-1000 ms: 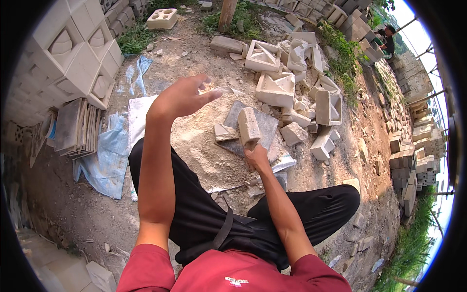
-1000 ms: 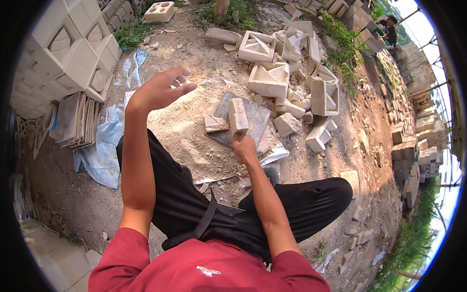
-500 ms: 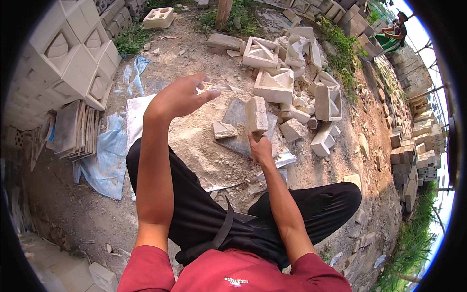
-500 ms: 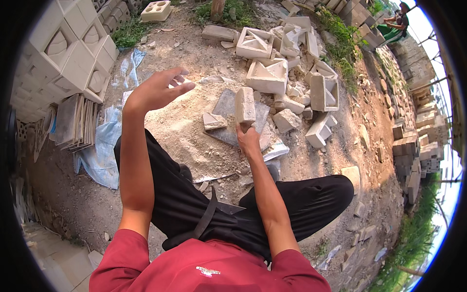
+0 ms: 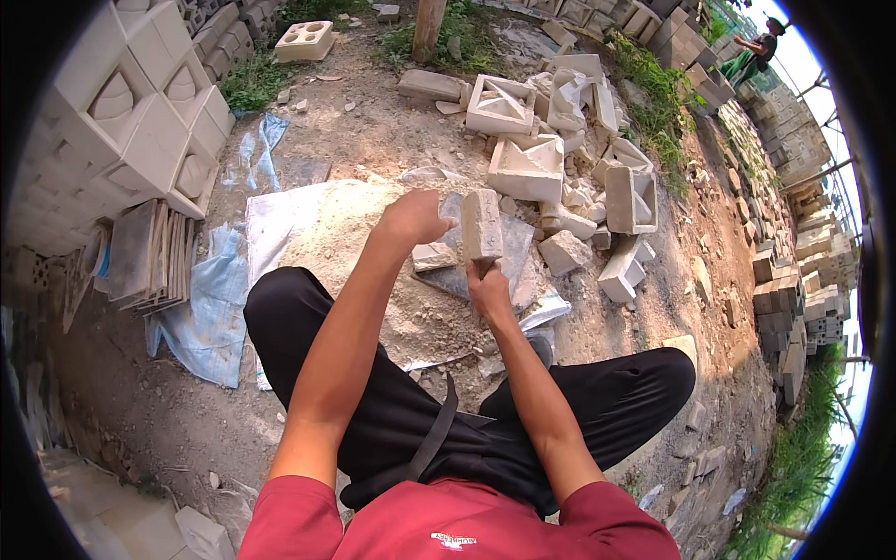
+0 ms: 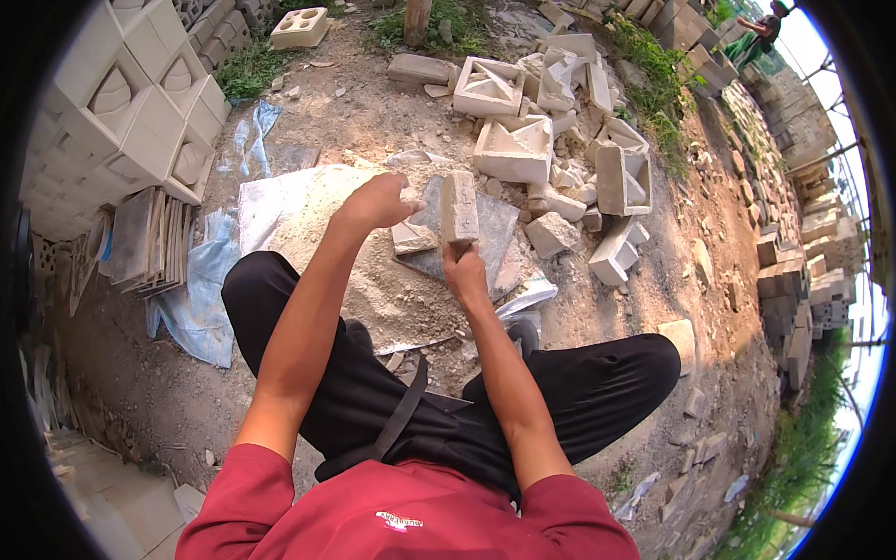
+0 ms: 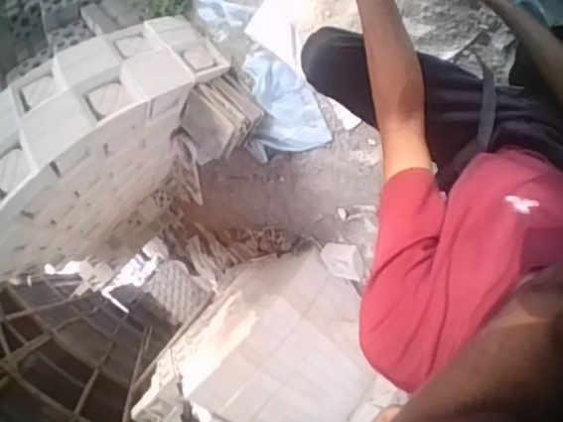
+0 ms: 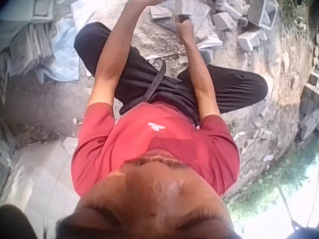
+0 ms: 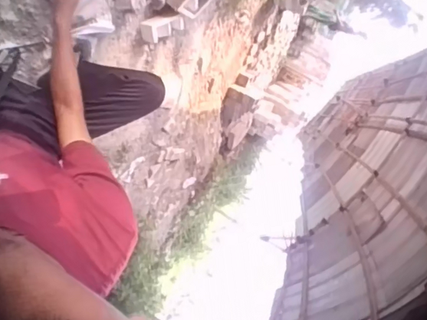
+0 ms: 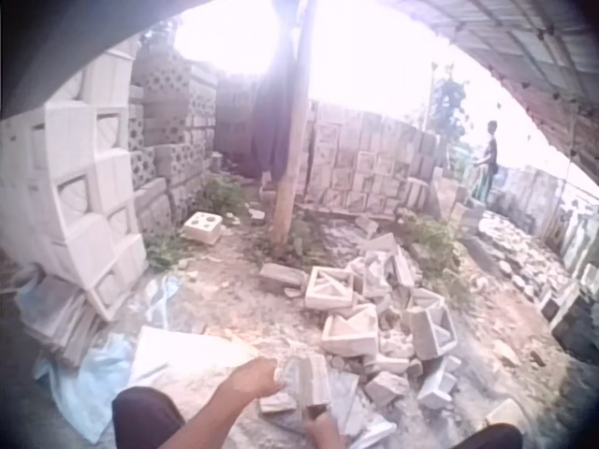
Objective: The person sits on the ground and strikes a concrete block against a stone tile to break pieces off the block.
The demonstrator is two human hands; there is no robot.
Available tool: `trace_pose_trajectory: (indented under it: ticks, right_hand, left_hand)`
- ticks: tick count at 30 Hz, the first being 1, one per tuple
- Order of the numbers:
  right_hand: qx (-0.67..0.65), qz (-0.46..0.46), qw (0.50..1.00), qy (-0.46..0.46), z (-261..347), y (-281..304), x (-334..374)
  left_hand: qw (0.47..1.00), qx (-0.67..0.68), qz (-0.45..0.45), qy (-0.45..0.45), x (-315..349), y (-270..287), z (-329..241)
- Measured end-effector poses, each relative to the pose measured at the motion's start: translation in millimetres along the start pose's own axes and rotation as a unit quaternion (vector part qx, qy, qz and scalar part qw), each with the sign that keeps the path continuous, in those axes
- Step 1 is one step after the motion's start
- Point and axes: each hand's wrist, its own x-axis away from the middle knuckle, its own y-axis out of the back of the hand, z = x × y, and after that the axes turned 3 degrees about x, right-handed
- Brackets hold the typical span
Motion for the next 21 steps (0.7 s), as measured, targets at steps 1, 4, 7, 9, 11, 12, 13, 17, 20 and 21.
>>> trace_pose_trajectory:
  ticks: [1, 4, 7, 9, 11, 12, 13, 17, 20, 21]
  right_hand:
    - [0.0, 0.0, 1.0, 0.002, -7, -3, 1]
    - [0.094, 0.026, 0.995, -0.004, -17, -10, 0]
    - [0.097, 0.039, 0.995, 0.001, -24, 2, -12]
    - [0.067, 0.028, 0.997, 0.008, -12, 4, -18]
    - [0.012, -0.007, 1.0, 0.01, -4, 2, -15]
    - [0.018, -0.005, 1.0, 0.01, -4, 0, -10]
    - [0.024, -0.008, 1.0, 0.012, -9, -1, -10]
    - [0.063, 0.009, 0.998, 0.009, -38, -5, -11]
    - [0.037, 0.022, 0.999, -0.008, -13, 0, -14]
    - [0.026, 0.022, 0.999, -0.016, 4, 5, -9]
  left_hand:
    - [1.0, -0.001, 0.01, 0.019, -10, -16, -2]
    - [0.998, -0.053, 0.005, 0.023, -31, -80, 13]
    - [0.992, -0.124, -0.006, -0.028, -50, -148, 37]
    - [0.989, -0.136, 0.044, -0.035, -56, -163, 63]
    - [0.989, -0.127, 0.068, -0.036, -56, -169, 78]
    - [0.99, -0.117, 0.072, -0.036, -56, -175, 81]
    - [0.991, -0.107, 0.072, -0.04, -58, -177, 78]
    - [0.993, -0.092, 0.049, -0.047, -58, -183, 71]
    - [0.993, -0.107, 0.037, -0.038, -55, -186, 81]
    - [0.992, -0.112, 0.043, -0.038, -51, -186, 83]
